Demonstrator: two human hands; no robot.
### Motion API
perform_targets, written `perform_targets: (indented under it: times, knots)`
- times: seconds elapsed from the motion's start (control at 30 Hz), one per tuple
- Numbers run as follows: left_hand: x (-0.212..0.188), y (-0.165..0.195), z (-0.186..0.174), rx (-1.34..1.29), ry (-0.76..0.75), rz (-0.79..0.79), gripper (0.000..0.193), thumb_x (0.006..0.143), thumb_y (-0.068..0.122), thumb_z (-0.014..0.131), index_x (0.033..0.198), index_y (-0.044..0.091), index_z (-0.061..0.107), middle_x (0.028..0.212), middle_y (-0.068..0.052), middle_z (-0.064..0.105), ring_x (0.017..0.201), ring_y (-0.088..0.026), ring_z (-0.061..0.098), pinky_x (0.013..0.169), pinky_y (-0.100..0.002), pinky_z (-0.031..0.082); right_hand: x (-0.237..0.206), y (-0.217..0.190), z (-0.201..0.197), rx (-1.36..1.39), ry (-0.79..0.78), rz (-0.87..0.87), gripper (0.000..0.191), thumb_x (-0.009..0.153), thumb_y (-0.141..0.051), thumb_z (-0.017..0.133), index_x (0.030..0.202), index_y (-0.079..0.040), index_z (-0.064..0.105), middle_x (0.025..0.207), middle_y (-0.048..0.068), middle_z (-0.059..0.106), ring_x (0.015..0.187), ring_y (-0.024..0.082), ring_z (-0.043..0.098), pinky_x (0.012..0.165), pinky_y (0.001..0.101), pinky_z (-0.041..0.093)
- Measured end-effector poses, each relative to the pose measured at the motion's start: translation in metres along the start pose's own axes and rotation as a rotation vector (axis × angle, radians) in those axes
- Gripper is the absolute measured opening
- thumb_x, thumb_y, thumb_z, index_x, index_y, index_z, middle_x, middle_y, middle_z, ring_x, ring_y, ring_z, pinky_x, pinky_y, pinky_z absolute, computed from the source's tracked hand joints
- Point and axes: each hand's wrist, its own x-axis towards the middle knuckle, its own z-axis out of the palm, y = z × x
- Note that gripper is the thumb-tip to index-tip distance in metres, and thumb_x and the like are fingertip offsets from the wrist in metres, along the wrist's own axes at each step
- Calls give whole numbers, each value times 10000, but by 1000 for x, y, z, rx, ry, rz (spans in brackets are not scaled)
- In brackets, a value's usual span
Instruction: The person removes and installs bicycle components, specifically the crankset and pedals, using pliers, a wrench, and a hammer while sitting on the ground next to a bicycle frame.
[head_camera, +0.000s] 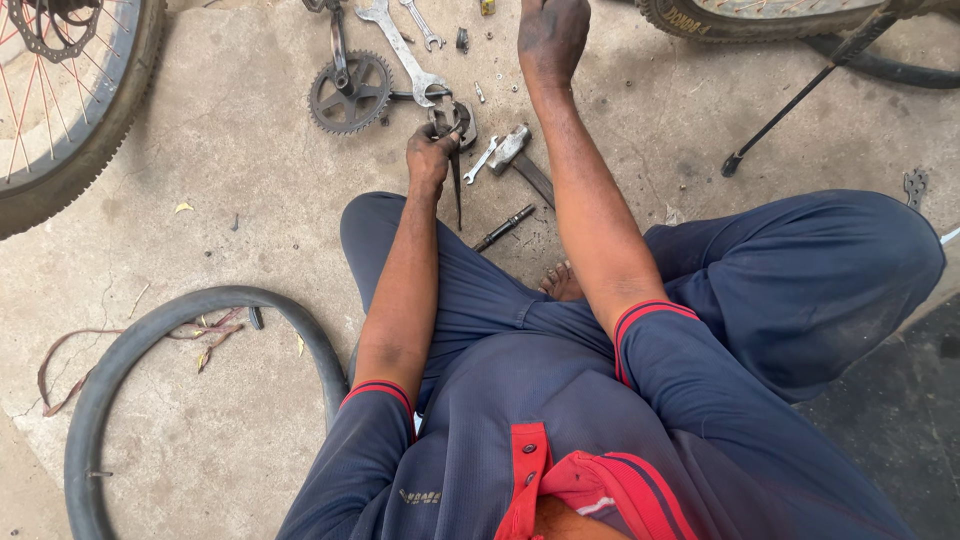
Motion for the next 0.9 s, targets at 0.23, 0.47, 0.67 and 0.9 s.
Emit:
perform_targets:
  times: [0.23,0.47,0.67,0.9]
  knots:
    - [1,1,1,19,-9,-25,345,870,63,760,1171,-85,679,954,-134,754,813,-188,713,749,-316,582,1,-18,-3,1330,-204,848,277,1000,-263,566,817,-58,598,715,90,626,557,166,541,531,329,457]
    - [2,-1,2,23,11,-7,393,853,60,765,1199,-88,650,961,-134,754,810,-194,724,742,-314,591,-2,-3,0,85,-13,160,440,1007,-362,693,728,-63,531,606,5,456,491,77,391,530,252,406]
    - [1,0,0,1,16,10,415,849,57,767,1212,-101,643,984,-151,756,830,-203,729,758,-318,591,0,2,2,103,11,107,344,992,-316,624,772,-60,560,636,14,501,513,94,438,510,264,405]
    - [3,-2,0,18,12,7,415,847,74,774,1202,-105,655,969,-138,759,819,-192,721,763,-315,582,5,-14,-9,1090,-237,799,254,960,-261,561,821,-51,594,680,44,578,538,133,501,489,287,407]
